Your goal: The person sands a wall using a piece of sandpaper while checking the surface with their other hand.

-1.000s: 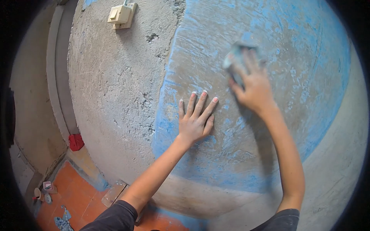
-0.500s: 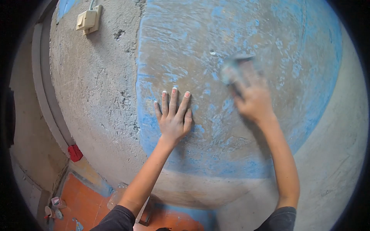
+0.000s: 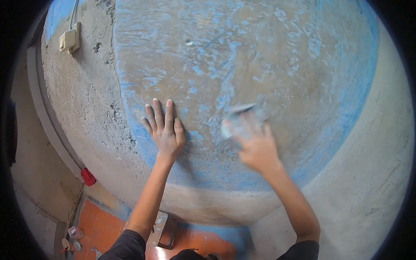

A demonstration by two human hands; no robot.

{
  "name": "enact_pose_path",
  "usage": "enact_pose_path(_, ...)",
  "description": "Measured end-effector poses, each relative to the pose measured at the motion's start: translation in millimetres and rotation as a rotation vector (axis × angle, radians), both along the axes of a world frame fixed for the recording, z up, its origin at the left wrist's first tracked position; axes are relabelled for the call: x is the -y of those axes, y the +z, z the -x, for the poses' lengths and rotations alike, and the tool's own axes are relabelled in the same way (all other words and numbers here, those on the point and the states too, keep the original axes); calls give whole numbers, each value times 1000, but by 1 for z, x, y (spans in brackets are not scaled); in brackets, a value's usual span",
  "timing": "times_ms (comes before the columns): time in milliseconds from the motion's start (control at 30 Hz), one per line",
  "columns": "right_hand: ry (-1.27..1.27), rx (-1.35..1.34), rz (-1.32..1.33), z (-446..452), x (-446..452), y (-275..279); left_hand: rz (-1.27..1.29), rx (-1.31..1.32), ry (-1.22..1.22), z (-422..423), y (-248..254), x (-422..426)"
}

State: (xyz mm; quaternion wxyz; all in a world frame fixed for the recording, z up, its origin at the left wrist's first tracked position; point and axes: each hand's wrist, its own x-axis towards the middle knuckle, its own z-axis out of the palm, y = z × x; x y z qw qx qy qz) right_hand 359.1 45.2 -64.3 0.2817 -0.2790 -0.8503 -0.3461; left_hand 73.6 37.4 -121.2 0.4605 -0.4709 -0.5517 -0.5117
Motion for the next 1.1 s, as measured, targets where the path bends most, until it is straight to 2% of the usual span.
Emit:
enact_pose_path(100, 64, -39, 3, 2, 0, 1, 29, 5, -14, -2, -14, -1)
enact_pose_path(233, 4, -324, -202, 24, -11, 38, 64, 23, -16, -5, -36, 1)
enact_pose_path(333, -77, -256, -170, 55, -3, 31, 92, 60, -50, -7, -46, 2)
enact_pose_path(367, 37, -170, -115, 63, -4, 17, 114, 83, -68, -9, -44, 4)
enact_pose_path(467, 113, -122, -63, 82, 1, 12, 150, 95, -160, -7, -22, 19)
enact_pose_path(567, 70, -230, -94, 106, 8, 61, 162, 61, -214, 6, 17, 28)
enact_pose_path(667, 36, -327, -154, 136, 15, 71, 138, 32, -251, 22, 47, 33)
enact_pose_path(800, -88, -424, -111, 162, 26, 1, 45, -57, -236, 34, 42, 21)
enact_pose_path(867, -96, -472, -109, 168, 25, 4, 50, -87, -225, 37, 37, 19)
enact_pose_path(967, -105, -560, -144, 179, 24, 46, 49, -94, -268, 39, 36, 20)
enact_pose_path(1067, -187, -637, -54, 191, 32, 7, 43, -88, -321, 40, 36, 21)
enact_pose_path(1100, -203, -587, -20, 196, 38, 0, 36, -97, -332, 41, 36, 20)
